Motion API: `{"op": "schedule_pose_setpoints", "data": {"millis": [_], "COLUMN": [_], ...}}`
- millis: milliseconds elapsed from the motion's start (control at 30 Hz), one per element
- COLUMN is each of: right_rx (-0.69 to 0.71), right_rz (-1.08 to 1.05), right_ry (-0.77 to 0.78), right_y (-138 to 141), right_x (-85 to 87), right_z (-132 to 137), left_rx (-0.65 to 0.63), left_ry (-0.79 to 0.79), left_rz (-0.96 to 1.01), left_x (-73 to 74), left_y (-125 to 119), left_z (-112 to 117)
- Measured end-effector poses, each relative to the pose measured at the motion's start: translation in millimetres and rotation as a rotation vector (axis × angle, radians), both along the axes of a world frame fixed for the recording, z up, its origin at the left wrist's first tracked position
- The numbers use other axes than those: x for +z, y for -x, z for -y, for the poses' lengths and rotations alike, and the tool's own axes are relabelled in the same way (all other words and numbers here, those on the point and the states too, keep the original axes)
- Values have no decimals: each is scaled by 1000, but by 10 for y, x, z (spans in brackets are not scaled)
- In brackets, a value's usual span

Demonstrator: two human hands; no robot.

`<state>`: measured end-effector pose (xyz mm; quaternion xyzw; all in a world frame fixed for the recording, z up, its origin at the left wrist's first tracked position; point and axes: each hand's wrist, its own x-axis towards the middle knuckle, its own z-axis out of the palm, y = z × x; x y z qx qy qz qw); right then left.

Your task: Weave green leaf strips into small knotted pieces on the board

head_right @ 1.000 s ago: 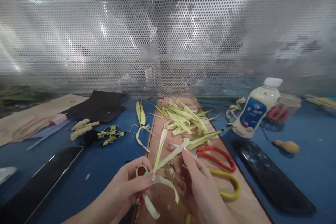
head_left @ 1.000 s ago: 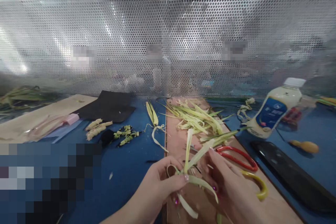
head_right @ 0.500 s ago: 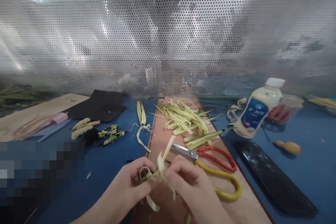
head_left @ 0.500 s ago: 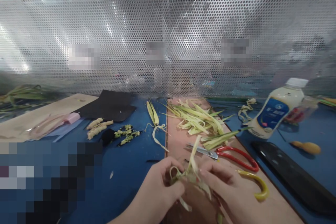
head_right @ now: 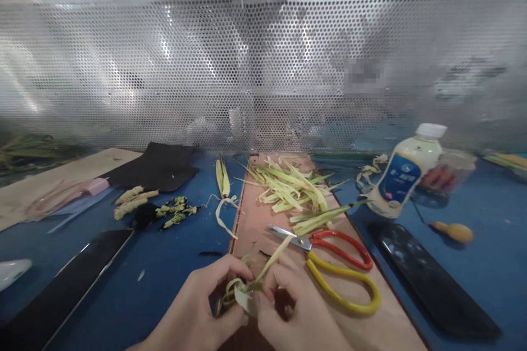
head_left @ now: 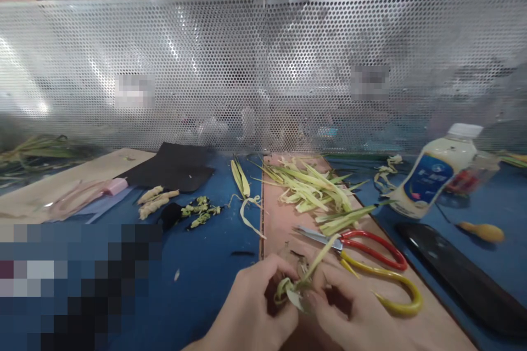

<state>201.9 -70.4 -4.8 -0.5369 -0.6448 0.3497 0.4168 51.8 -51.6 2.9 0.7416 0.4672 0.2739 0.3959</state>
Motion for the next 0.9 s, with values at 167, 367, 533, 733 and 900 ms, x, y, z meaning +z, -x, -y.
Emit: {"op": "schedule_pose_setpoints", "data": {"millis": [167,367,533,733,900], "right_rx": [-44,-91,-107,-167,-162], "right_rz": [-24,-122,-132,-79,-23], "right_ry": [-42,25,18,-88,-198], "right_y": [12,32,38,31,46], "right_x": [-8,-55,-62,-134,-125], "right_z": [11,51,74,83,105], "left_rx": [21,-7,-1,-9,-27], "left_ry": [-58,-41,-6,3,-72], "left_rz": [-29,-24,-9,-13,-4], "left_x": [-19,-3,14,13,-4], "left_y": [0,-6,-8,-16,-21], "left_z": [24,27,12,13,33]}}
